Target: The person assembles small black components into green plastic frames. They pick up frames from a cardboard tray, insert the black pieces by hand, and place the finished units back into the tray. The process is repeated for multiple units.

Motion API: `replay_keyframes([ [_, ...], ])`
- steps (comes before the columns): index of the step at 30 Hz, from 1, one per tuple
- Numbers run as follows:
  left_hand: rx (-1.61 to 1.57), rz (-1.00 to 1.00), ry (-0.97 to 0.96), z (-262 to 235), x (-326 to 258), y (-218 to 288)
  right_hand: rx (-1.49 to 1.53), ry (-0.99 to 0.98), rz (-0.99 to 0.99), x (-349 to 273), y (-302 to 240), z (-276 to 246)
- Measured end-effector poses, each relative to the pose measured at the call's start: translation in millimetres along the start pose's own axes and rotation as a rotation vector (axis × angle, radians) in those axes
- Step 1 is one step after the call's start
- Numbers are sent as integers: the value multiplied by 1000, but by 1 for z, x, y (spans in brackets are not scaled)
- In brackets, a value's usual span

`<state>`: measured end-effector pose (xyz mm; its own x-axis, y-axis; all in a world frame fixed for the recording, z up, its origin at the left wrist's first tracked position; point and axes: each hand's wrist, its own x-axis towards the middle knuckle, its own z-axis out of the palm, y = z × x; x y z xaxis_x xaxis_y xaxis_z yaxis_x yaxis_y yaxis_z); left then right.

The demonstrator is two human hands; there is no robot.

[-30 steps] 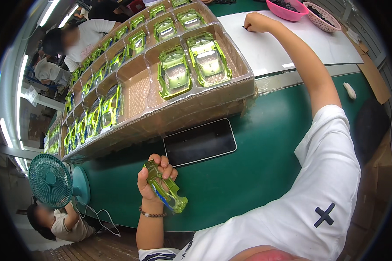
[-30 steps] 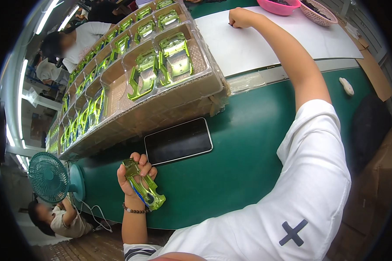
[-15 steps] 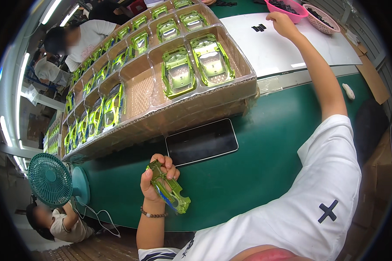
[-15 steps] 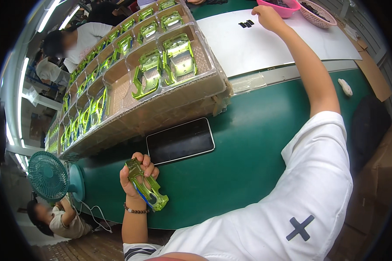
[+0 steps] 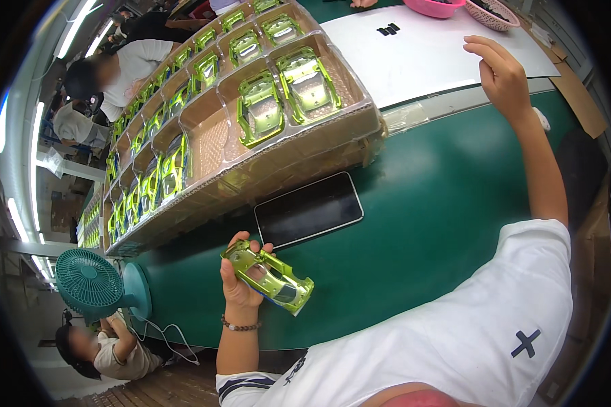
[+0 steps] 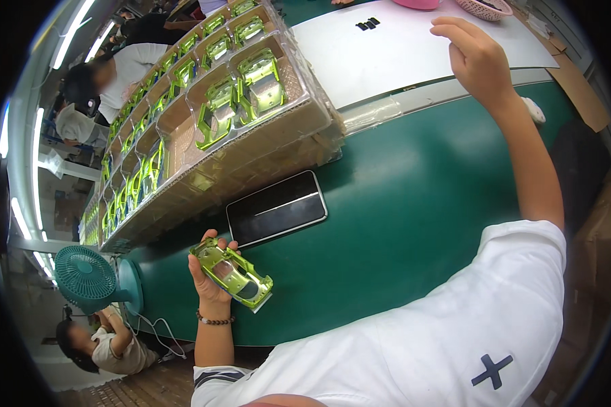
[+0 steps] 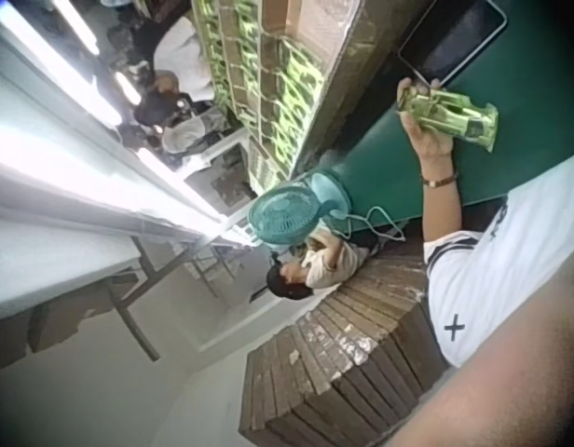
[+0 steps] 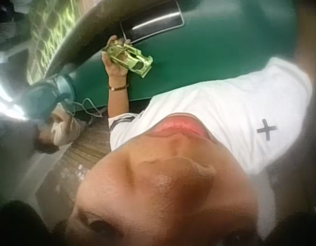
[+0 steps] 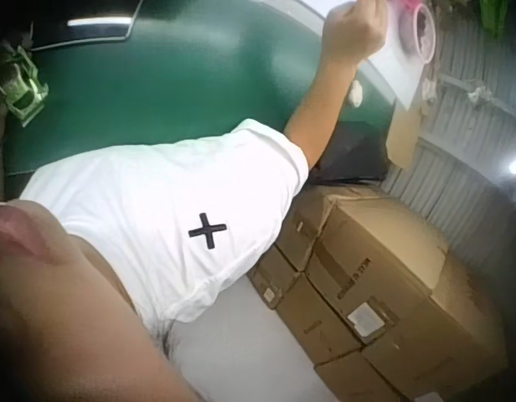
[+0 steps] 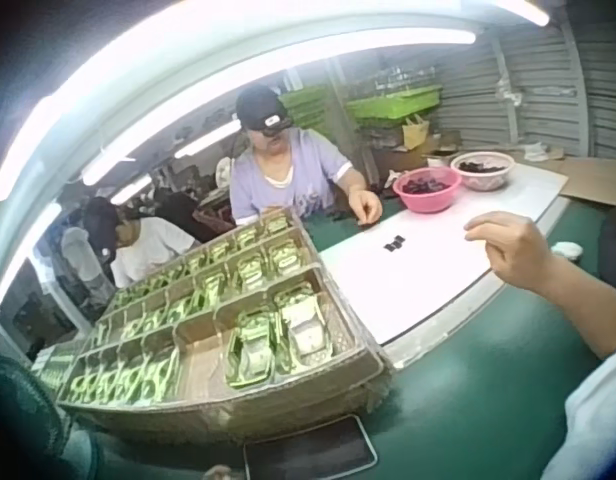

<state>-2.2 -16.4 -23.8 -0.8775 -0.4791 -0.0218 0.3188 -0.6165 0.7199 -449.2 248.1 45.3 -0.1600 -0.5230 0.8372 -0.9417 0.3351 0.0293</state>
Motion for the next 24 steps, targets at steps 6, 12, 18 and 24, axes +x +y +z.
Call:
replay_keyframes([
  [6, -28, 38, 3, -1, -1, -1, 287, 156, 187, 6, 0, 40],
  [12, -48, 37, 22, -2, 2, 0, 611, -6, 853, -18, 8, 98],
  [18, -148, 0, -6, -6, -1, 4, 505, -155, 699, -20, 14, 132],
  [24, -232, -23, -78, -9, 4, 13, 521, 121, 1088, -1, 20, 151],
])
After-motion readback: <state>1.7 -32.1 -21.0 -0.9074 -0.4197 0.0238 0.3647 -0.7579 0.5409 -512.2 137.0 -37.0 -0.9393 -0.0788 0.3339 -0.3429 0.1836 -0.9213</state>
